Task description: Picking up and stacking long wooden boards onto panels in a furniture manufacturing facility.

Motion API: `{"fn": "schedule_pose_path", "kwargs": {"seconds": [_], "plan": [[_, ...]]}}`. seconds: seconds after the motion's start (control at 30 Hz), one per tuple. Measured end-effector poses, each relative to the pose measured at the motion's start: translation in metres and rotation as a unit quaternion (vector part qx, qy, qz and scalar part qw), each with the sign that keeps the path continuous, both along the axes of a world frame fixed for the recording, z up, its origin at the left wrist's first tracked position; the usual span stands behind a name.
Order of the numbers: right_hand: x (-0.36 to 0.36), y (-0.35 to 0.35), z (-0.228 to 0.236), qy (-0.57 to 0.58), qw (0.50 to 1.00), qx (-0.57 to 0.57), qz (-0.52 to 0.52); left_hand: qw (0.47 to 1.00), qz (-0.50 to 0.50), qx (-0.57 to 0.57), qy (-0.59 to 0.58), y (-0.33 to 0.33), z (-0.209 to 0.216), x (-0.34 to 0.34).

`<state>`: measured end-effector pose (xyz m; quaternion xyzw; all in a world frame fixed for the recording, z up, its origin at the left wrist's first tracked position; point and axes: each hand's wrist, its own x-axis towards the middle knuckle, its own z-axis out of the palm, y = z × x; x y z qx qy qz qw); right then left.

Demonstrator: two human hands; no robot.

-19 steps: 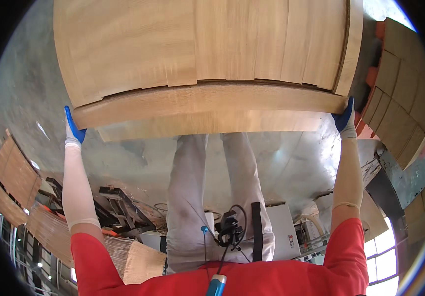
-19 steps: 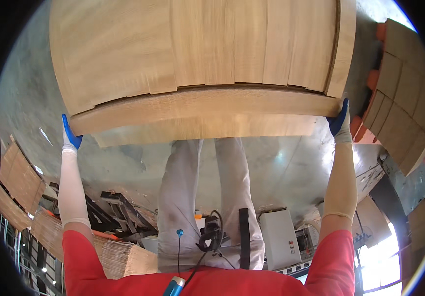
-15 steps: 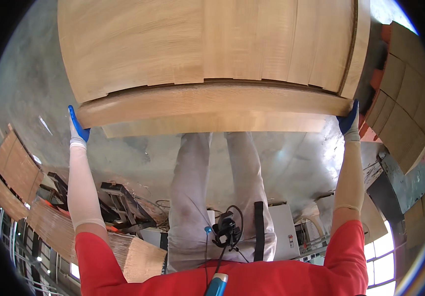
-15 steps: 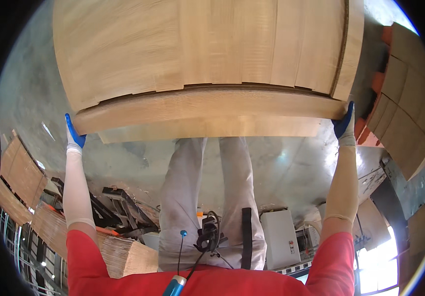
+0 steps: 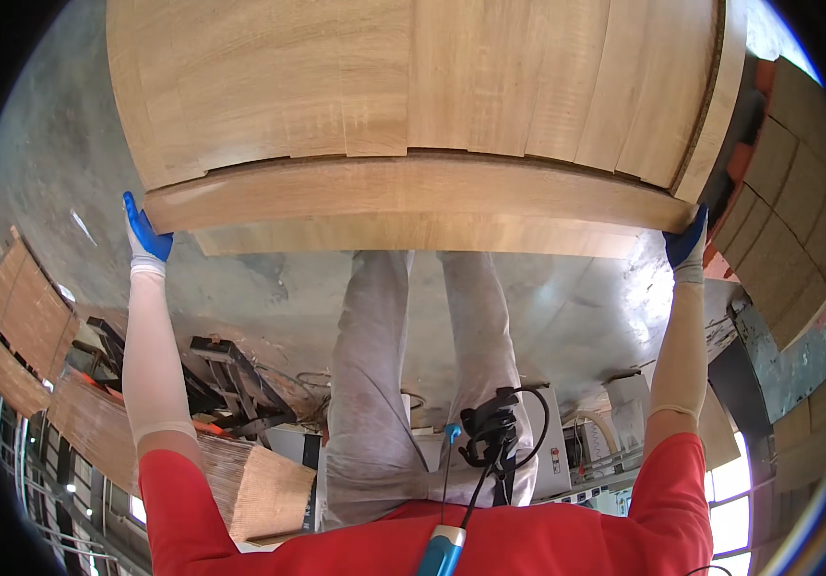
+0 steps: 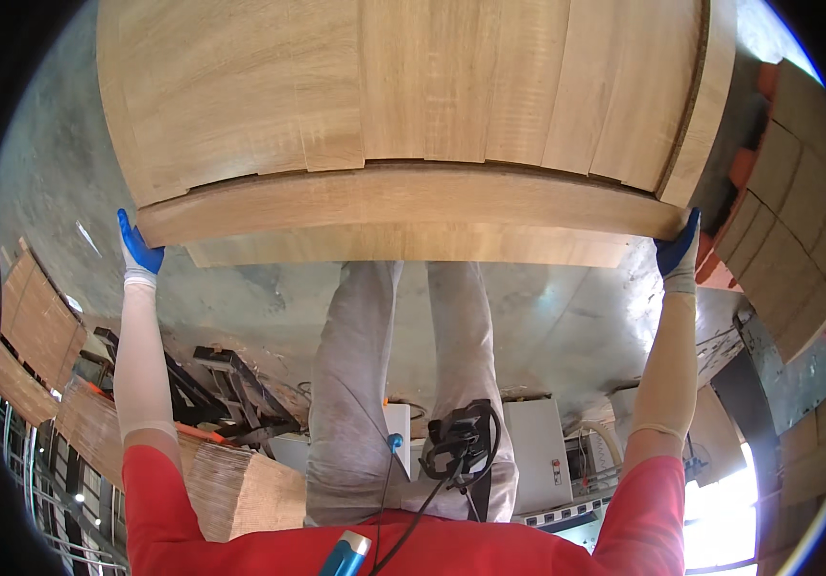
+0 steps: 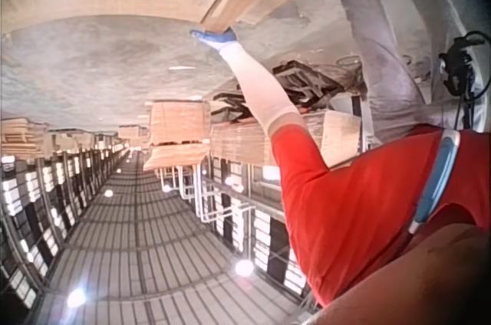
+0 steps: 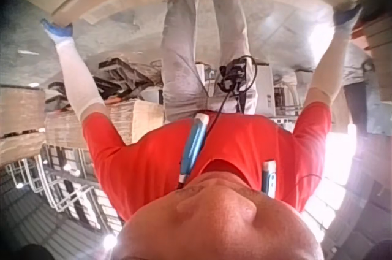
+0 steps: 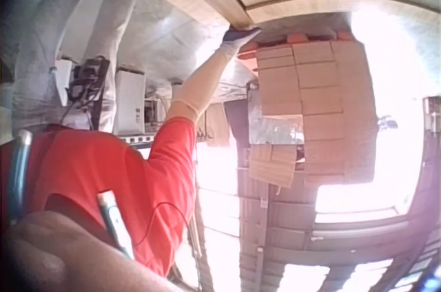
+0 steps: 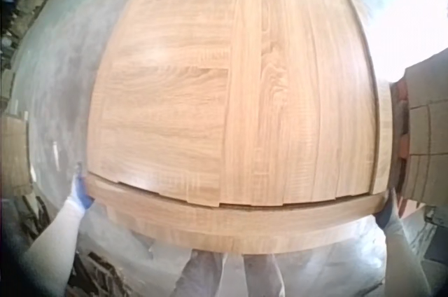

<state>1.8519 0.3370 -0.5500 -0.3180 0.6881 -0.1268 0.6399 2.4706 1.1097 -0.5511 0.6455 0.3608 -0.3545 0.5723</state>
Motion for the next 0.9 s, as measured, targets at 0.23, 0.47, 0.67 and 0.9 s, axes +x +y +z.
{"fn": "schedule_pose_path", "kwargs": {"seconds": [0.23, 0.47, 0.67, 0.9], "plan": [[0.008, 0.048, 0.021, -0.113, 0.973, 0.015, -0.201, 0.952, 0.300, 0.053, -0.026, -0.035, 0.029, -0.061], [0.071, 0.114, 0.003, -0.246, 0.942, 0.080, -0.215, 0.958, 0.262, -0.115, -0.022, -0.117, 0.006, -0.108], [0.092, 0.114, 0.019, -0.149, 0.947, 0.065, -0.276, 0.954, 0.282, -0.095, -0.038, -0.123, 0.015, -0.108], [0.105, 0.102, 0.016, -0.111, 0.986, -0.058, -0.114, 0.961, 0.243, -0.120, -0.051, -0.117, 0.002, -0.092]]}}
